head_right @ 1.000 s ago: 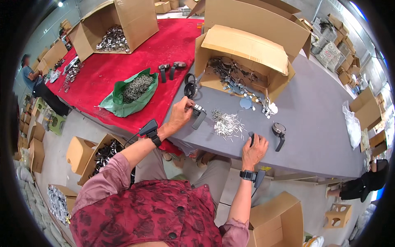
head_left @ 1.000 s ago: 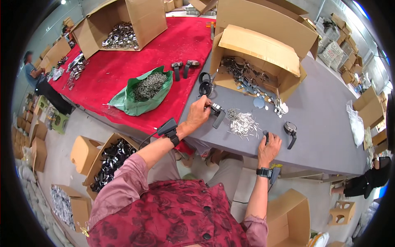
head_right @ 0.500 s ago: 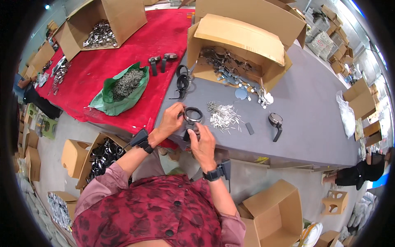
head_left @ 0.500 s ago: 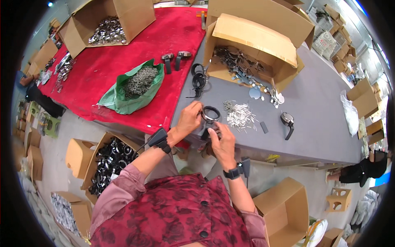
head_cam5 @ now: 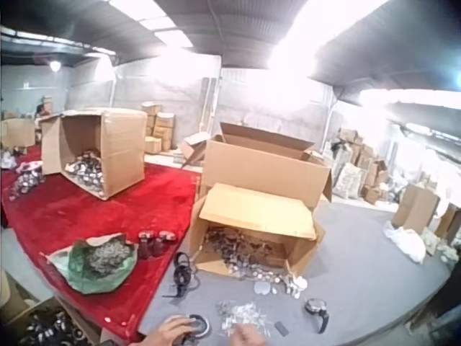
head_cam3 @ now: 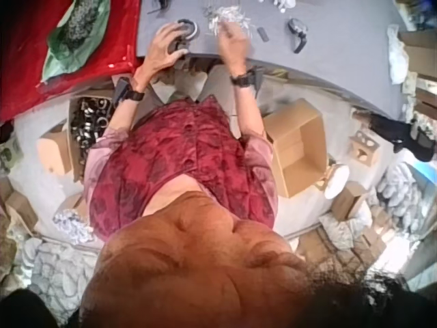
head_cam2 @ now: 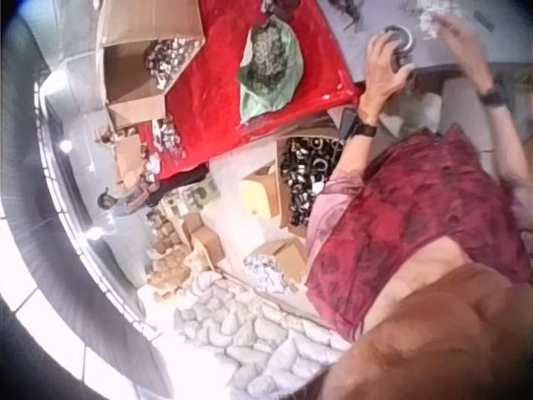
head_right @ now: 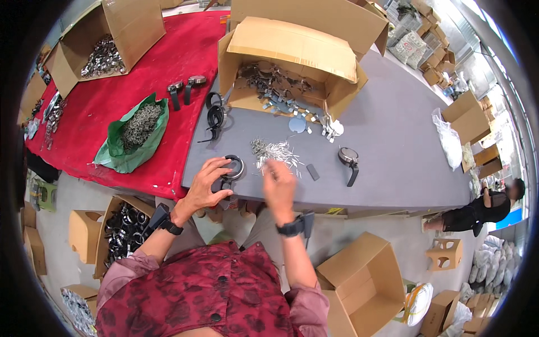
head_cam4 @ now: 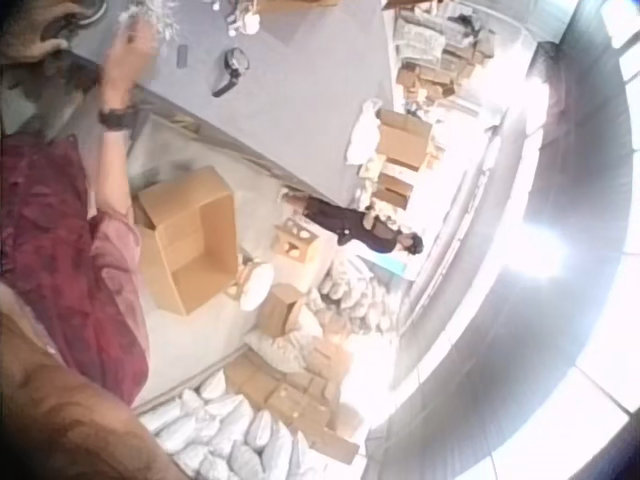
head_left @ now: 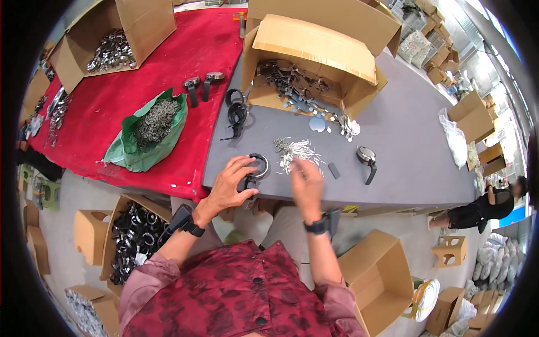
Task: The recorder is assembling small metal and plastic ring components by hand, inserting pins and attaching straps.
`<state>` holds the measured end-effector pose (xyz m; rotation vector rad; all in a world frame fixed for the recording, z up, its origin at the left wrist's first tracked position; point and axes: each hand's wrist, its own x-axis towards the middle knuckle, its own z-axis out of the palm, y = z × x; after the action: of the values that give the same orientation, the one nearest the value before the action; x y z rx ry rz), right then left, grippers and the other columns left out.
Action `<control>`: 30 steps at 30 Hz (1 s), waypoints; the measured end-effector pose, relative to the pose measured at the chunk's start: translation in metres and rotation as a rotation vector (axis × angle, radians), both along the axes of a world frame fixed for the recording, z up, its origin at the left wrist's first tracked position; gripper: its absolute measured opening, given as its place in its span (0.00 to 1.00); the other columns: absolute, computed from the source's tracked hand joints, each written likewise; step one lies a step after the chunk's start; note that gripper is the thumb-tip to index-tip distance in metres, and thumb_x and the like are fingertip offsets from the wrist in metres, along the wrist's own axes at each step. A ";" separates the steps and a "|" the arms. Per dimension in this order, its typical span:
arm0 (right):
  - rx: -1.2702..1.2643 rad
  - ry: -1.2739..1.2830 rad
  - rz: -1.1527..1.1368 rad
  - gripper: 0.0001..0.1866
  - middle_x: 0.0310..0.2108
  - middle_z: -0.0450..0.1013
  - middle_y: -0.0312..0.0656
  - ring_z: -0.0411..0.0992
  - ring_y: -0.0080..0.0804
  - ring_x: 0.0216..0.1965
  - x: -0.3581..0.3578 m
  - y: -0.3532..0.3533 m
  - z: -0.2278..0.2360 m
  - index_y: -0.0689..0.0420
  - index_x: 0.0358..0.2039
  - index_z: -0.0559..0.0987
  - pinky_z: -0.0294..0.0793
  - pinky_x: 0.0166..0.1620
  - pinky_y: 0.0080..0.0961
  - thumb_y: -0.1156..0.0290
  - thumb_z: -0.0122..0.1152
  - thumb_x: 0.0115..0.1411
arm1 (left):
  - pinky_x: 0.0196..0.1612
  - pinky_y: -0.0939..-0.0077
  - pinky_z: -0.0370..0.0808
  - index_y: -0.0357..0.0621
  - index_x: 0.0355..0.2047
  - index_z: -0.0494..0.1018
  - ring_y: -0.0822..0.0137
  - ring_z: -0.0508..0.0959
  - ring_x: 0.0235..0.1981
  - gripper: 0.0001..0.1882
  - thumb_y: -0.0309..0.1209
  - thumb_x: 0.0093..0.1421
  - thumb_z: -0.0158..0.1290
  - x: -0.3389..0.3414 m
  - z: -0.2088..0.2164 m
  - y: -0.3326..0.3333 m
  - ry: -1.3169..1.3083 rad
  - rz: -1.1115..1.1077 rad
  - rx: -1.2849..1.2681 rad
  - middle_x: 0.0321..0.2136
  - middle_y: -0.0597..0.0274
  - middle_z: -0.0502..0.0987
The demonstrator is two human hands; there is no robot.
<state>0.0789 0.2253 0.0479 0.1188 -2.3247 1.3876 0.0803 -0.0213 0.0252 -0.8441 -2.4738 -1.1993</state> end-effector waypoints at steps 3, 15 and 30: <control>0.212 0.042 -0.218 0.13 0.40 0.80 0.51 0.79 0.50 0.41 -0.072 0.074 -0.003 0.63 0.45 0.84 0.78 0.46 0.41 0.71 0.68 0.62 | 0.65 0.51 0.72 0.41 0.51 0.78 0.43 0.70 0.66 0.30 0.33 0.46 0.71 -0.003 0.002 0.006 -0.005 -0.016 0.031 0.60 0.51 0.77; 0.699 0.016 -0.447 0.23 0.42 0.76 0.54 0.72 0.54 0.49 -0.167 0.087 -0.032 0.63 0.42 0.83 0.72 0.51 0.46 0.59 0.79 0.52 | 0.66 0.51 0.71 0.42 0.51 0.80 0.44 0.72 0.64 0.30 0.33 0.45 0.71 0.006 -0.004 0.004 0.028 0.043 0.047 0.58 0.53 0.78; 0.017 0.081 0.202 0.05 0.30 0.74 0.42 0.76 0.34 0.30 -0.017 0.000 0.012 0.62 0.33 0.78 0.75 0.35 0.29 0.83 0.66 0.59 | 0.68 0.54 0.68 0.38 0.67 0.66 0.42 0.70 0.65 0.50 0.37 0.44 0.75 0.009 -0.003 -0.001 -0.032 0.075 0.118 0.64 0.46 0.72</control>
<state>0.0621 0.2251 0.0603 0.4174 -2.3085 1.4283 0.0890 -0.0222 0.0217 -0.6997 -2.4093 -1.3274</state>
